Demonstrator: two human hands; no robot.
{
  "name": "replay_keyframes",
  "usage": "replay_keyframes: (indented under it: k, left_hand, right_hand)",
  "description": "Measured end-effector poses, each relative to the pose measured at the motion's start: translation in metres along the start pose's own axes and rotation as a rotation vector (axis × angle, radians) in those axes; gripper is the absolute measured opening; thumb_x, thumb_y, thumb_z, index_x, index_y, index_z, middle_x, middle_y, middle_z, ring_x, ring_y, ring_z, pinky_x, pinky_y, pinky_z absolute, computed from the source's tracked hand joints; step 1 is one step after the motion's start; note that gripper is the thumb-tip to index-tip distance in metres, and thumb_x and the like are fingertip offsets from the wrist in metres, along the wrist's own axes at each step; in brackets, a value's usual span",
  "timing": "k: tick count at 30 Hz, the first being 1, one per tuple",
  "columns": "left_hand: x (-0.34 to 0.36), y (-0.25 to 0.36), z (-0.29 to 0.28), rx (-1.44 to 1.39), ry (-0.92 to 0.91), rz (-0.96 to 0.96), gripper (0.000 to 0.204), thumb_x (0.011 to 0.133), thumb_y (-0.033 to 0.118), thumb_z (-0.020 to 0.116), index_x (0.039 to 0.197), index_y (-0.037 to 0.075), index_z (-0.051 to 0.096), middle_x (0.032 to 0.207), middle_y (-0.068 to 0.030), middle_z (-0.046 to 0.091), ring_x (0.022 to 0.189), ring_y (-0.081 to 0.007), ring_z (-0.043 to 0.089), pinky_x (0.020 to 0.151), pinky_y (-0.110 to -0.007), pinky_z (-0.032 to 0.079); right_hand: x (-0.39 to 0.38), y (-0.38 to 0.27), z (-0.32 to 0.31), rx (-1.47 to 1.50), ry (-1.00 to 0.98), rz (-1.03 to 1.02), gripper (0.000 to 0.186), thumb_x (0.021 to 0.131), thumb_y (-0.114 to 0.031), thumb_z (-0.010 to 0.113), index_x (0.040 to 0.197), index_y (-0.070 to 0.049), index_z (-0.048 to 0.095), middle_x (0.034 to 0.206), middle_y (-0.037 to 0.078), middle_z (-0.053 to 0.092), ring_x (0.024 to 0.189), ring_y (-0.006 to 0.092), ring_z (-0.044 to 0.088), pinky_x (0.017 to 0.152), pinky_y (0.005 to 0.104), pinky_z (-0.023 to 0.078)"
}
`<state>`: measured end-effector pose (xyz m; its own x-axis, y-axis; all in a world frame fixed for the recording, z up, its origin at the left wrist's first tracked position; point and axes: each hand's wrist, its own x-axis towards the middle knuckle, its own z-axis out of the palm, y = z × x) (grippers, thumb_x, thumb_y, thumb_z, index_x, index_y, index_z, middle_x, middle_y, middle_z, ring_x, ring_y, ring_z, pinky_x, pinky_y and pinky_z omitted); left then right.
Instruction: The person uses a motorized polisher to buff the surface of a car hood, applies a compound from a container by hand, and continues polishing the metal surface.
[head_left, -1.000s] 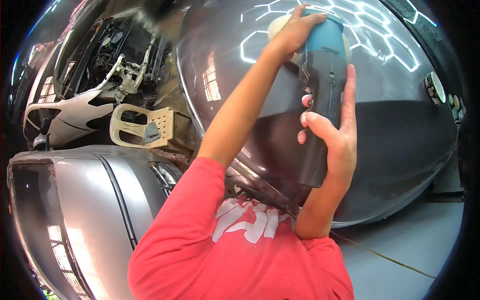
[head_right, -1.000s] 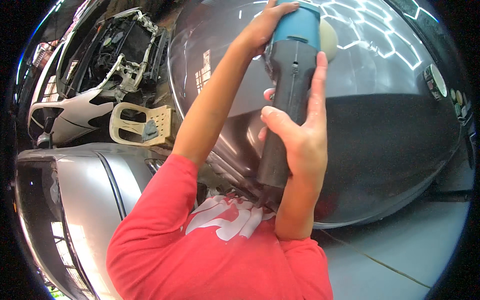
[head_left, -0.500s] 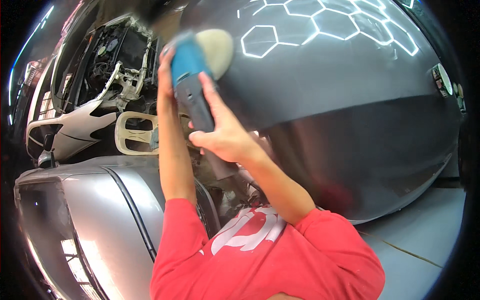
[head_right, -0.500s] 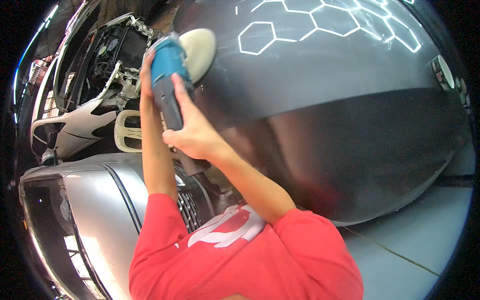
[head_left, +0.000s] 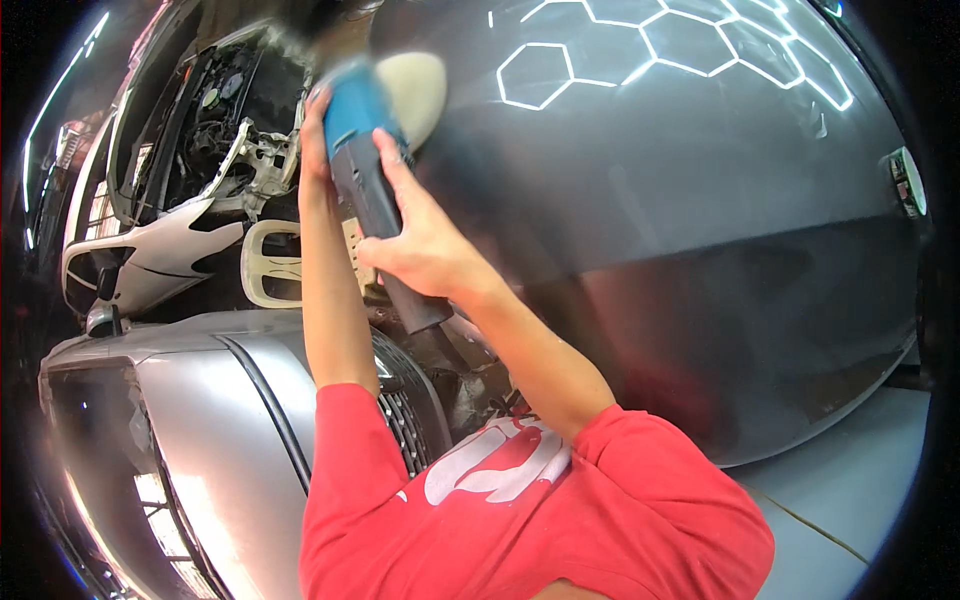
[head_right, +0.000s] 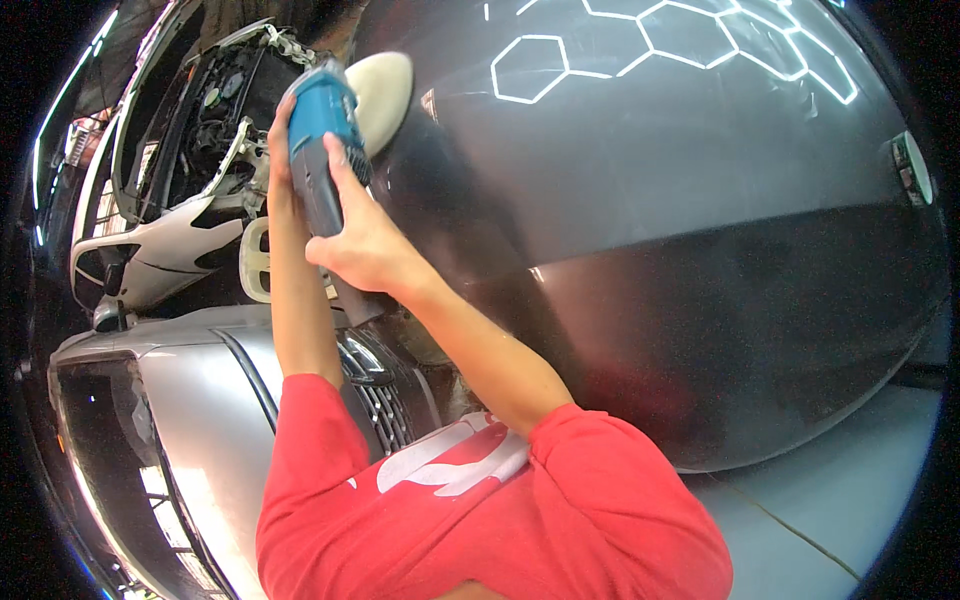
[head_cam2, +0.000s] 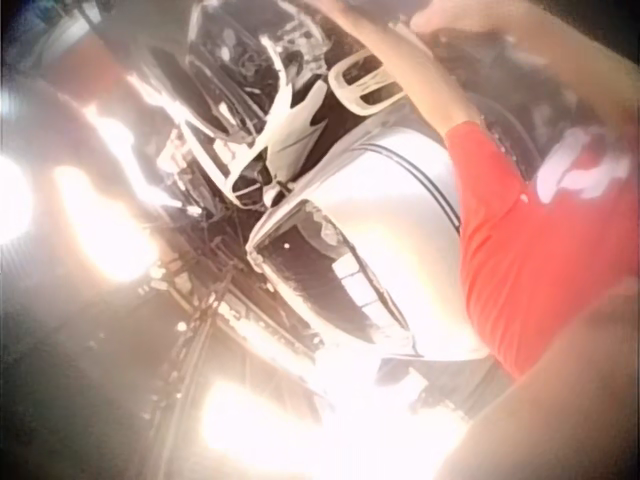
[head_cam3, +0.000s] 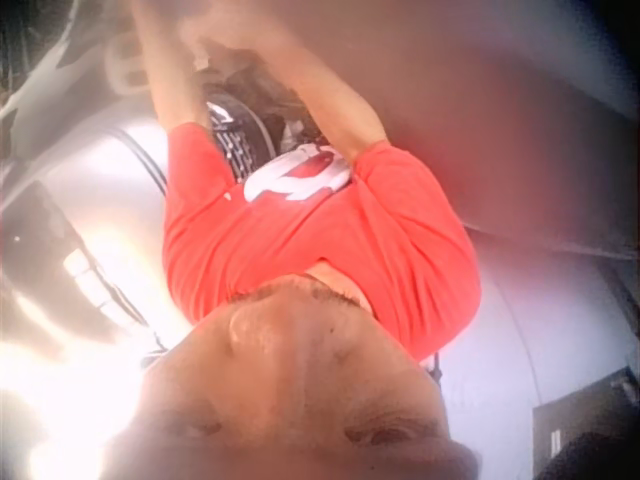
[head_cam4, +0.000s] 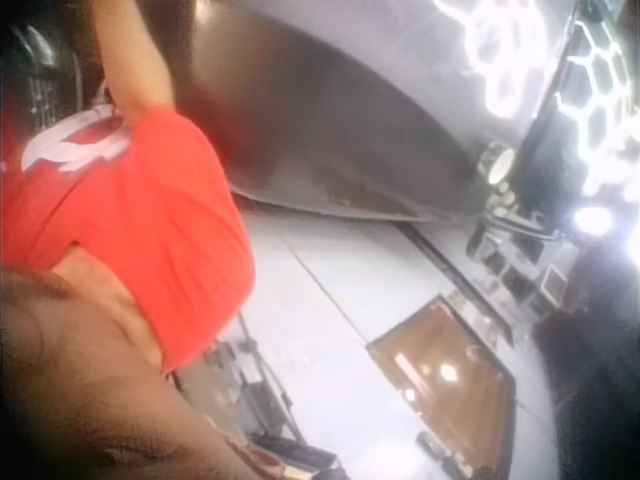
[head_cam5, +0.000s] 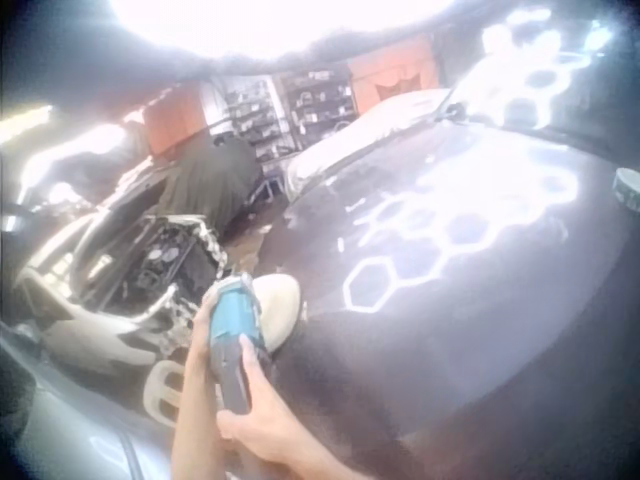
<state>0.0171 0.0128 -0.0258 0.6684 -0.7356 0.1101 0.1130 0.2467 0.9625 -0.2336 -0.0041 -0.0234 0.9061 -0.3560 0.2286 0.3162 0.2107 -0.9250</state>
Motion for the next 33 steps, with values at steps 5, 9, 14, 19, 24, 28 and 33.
replay_keyframes:
  k: [5,9,14,19,24,28,33]
  left_hand:
    - [0.037,0.008,0.042,0.022,-0.18,0.008,0.057,0.097,0.045,0.053,0.139,0.006,0.052,0.116,-0.0196,0.066,0.094,-0.0302,0.07,0.083,-0.043,0.06]
    - [0.039,0.003,0.029,0.06,-0.108,0.086,0.056,0.099,0.043,0.051,0.14,0.006,0.051,0.119,-0.0198,0.066,0.098,-0.0305,0.07,0.085,-0.045,0.059]
    - [0.014,-0.009,-0.041,0.082,0.009,0.088,0.055,0.1,0.044,0.049,0.14,0.007,0.051,0.122,-0.0202,0.065,0.101,-0.0315,0.069,0.087,-0.045,0.059]
    - [-0.002,-0.021,-0.097,0.027,0.172,0.048,0.056,0.099,0.046,0.049,0.138,0.005,0.052,0.121,-0.0208,0.065,0.098,-0.0318,0.07,0.085,-0.046,0.059]
    - [0.021,-0.022,-0.105,0.037,0.167,0.025,0.061,0.098,0.049,0.049,0.138,0.003,0.052,0.118,-0.0216,0.066,0.096,-0.0321,0.071,0.084,-0.047,0.059]
    - [0.065,-0.006,-0.048,-0.076,-0.126,-0.082,0.048,0.101,0.036,0.05,0.138,0.006,0.052,0.125,-0.0154,0.063,0.107,-0.0295,0.067,0.093,-0.045,0.056]
    - [0.116,0.009,0.019,0.103,-0.152,0.024,0.055,0.098,0.044,0.053,0.138,0.006,0.054,0.117,-0.0198,0.067,0.095,-0.0301,0.071,0.084,-0.043,0.06]
  right_hand:
    - [0.009,-0.015,-0.016,-0.046,0.148,-0.106,0.112,0.073,-0.001,0.068,0.164,-0.015,0.004,0.116,0.011,0.055,0.089,0.0164,0.059,0.071,0.0318,0.055]
    - [0.013,-0.008,-0.011,-0.013,0.112,-0.091,0.112,0.072,0.0,0.067,0.164,-0.016,0.004,0.116,0.011,0.054,0.088,0.0161,0.059,0.07,0.0314,0.054]
    - [0.023,0.025,0.013,0.028,-0.003,-0.016,0.113,0.071,0.0,0.067,0.164,-0.016,0.005,0.11,0.01,0.054,0.084,0.0155,0.056,0.069,0.0304,0.052]
    - [0.047,0.052,0.028,0.071,-0.086,0.042,0.112,0.071,0.0,0.066,0.164,-0.015,0.007,0.114,0.013,0.054,0.084,0.016,0.057,0.07,0.0311,0.052]
    - [0.075,0.063,0.024,-0.021,-0.048,-0.049,0.11,0.07,0.001,0.066,0.163,-0.012,0.009,0.13,0.017,0.051,0.09,0.0175,0.06,0.081,0.0311,0.052]
    - [0.083,0.04,-0.002,-0.062,0.077,-0.124,0.109,0.07,0.001,0.068,0.163,-0.008,0.01,0.136,0.017,0.048,0.092,0.0174,0.062,0.085,0.0313,0.052]
    - [0.079,-0.002,-0.025,-0.049,0.176,-0.124,0.111,0.073,0.0,0.069,0.163,-0.014,0.006,0.109,0.011,0.058,0.083,0.0161,0.061,0.065,0.0332,0.056]
